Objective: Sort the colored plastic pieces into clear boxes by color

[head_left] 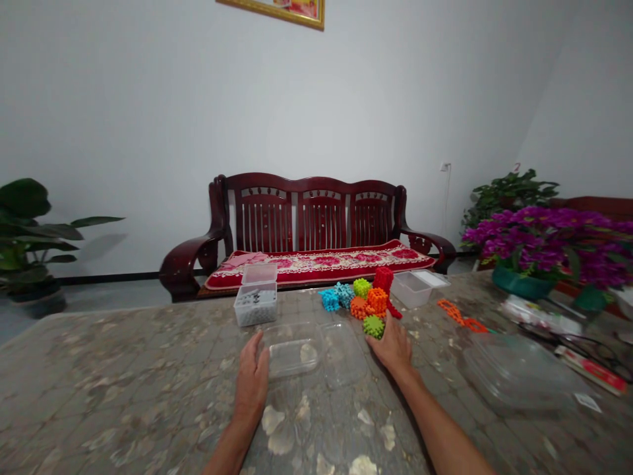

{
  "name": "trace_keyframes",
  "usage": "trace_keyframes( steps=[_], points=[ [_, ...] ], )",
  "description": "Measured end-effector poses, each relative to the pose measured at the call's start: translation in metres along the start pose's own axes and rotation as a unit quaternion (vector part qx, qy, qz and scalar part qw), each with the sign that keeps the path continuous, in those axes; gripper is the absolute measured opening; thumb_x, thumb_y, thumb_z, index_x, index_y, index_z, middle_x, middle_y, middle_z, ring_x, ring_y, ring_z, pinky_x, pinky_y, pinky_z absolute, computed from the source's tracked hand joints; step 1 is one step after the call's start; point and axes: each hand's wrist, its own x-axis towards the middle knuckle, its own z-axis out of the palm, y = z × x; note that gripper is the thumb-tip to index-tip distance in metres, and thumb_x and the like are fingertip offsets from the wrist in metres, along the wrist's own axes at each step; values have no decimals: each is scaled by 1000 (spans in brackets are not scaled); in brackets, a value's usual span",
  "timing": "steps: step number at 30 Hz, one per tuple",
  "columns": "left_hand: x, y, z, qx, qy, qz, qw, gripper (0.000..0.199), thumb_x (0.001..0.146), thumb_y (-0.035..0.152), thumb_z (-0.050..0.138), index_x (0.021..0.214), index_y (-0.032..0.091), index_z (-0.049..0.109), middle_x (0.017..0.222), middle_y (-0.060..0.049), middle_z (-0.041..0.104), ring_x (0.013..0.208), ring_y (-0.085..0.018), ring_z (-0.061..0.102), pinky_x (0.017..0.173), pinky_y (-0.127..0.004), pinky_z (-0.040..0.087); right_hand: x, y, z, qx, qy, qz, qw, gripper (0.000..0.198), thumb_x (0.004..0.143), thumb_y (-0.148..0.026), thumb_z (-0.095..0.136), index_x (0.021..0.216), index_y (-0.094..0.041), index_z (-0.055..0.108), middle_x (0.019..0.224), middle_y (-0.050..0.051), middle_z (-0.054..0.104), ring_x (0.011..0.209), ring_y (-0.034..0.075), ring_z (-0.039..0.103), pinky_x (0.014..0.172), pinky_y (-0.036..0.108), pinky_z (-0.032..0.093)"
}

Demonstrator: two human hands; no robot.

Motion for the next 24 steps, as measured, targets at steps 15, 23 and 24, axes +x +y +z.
trace_keyframes(
  steps=[15,23,24],
  points=[
    [0,-2,0,4,8,-9,1000,49,89,41,46,129,18,63,134,-14,65,131,-31,59,117,-54,43,13,49,-8,-107,19,-1,994,67,93,-40,58,149,-7,45,127,22,70,114,35,66,94,40,46],
    [0,-2,0,1,1,-16,1000,54,89,45,45,131,14,61,136,-17,63,132,-33,57,118,-56,41,28,87,-19,-144,30,71,987,66,95,-38,54,149,-1,44,123,26,70,115,38,64,94,44,46],
    [0,-2,1,0,1,-16,1000,54,89,45,45,131,14,61,136,-17,63,131,-33,57,118,-56,41,28,88,-19,-141,31,72,987,66,95,-37,54,149,-1,43,124,26,69,115,38,63,94,44,46]
  ],
)
